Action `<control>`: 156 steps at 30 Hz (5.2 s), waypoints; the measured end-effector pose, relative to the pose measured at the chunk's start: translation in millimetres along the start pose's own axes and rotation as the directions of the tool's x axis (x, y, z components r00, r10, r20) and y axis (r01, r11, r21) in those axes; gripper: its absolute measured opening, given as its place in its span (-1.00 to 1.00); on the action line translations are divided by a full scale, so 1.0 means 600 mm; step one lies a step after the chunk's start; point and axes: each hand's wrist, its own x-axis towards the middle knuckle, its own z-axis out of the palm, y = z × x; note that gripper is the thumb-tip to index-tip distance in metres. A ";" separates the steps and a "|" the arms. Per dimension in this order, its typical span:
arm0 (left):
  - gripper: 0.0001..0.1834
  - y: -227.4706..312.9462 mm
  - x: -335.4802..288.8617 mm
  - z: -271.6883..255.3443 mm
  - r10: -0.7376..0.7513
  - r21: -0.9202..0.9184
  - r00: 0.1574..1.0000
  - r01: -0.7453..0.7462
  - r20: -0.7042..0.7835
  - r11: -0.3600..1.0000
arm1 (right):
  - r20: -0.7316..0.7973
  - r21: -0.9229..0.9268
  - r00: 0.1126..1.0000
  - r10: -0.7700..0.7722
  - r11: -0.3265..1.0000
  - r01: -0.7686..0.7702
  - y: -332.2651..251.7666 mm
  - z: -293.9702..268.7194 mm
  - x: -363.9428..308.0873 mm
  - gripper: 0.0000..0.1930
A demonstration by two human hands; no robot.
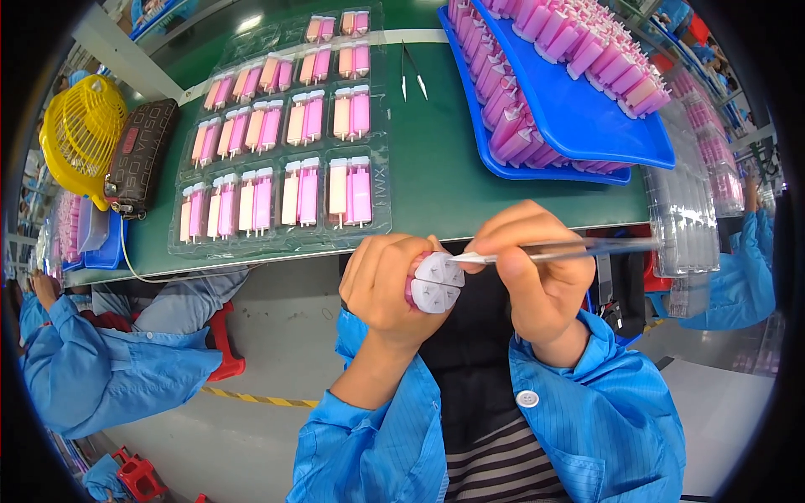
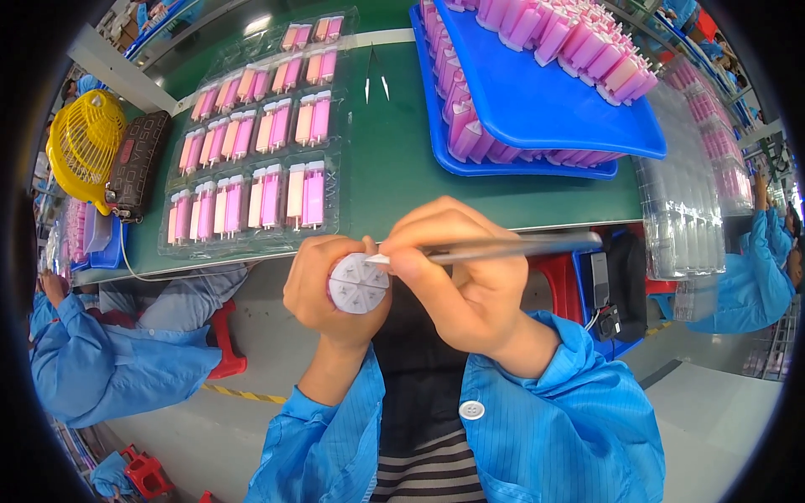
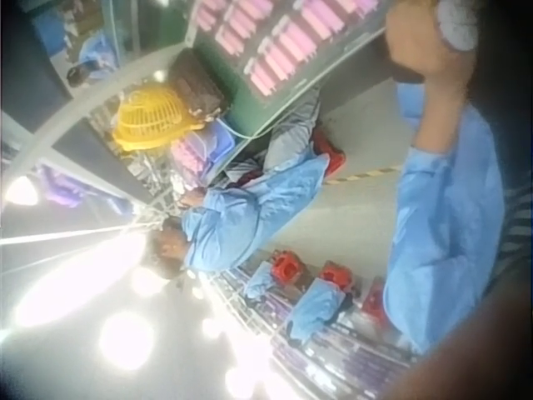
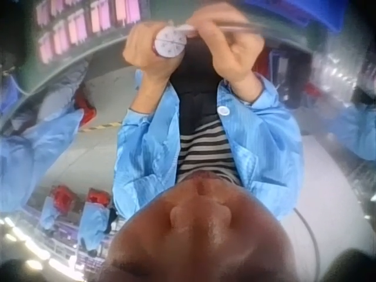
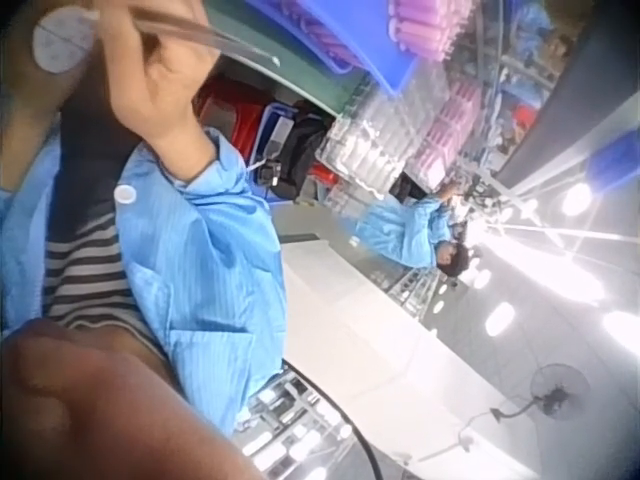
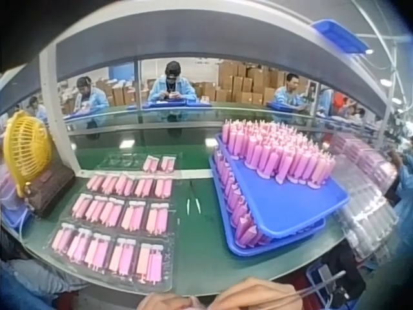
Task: The person assembles small white plastic components into a circular partition holder using tweezers.
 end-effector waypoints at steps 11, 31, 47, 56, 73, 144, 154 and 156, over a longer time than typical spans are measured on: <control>-0.78 0.002 0.001 0.002 -0.011 0.002 0.999 0.011 -0.038 1.000 | -0.049 0.082 0.998 -0.051 0.995 0.054 0.004 0.006 -0.003 -0.87; -0.70 0.012 0.008 -0.021 -0.296 -0.228 0.929 0.345 0.223 0.910 | -0.029 0.201 0.989 0.147 0.970 -0.138 -0.011 -0.017 0.009 -0.82; -0.72 0.011 0.007 -0.020 -0.270 -0.204 0.937 0.315 0.222 0.927 | 0.071 0.067 0.990 0.126 0.989 -0.130 -0.011 -0.019 0.019 -0.92; -0.73 0.009 0.008 -0.018 -0.235 -0.186 0.949 0.275 0.210 0.943 | -0.005 0.134 0.991 0.133 0.982 -0.131 -0.004 -0.013 0.011 -0.92; -0.72 0.008 0.007 -0.021 -0.306 -0.254 0.907 0.382 0.290 0.889 | 0.170 0.001 0.979 0.109 0.994 -0.111 -0.005 -0.030 0.027 -0.95; -0.75 -0.006 0.006 -0.028 -0.313 -0.401 0.554 0.805 0.772 0.436 | 0.335 0.222 0.942 -0.002 0.972 -0.077 0.003 -0.040 0.033 -0.86; -0.76 -0.005 0.008 -0.029 -0.261 -0.399 0.537 0.808 0.802 0.435 | 0.409 0.200 0.911 -0.058 0.979 -0.027 0.004 -0.046 0.038 -0.90; -0.76 -0.006 0.008 -0.029 -0.263 -0.391 0.530 0.810 0.806 0.437 | 0.387 0.189 0.921 -0.041 0.981 -0.036 0.004 -0.045 0.035 -0.90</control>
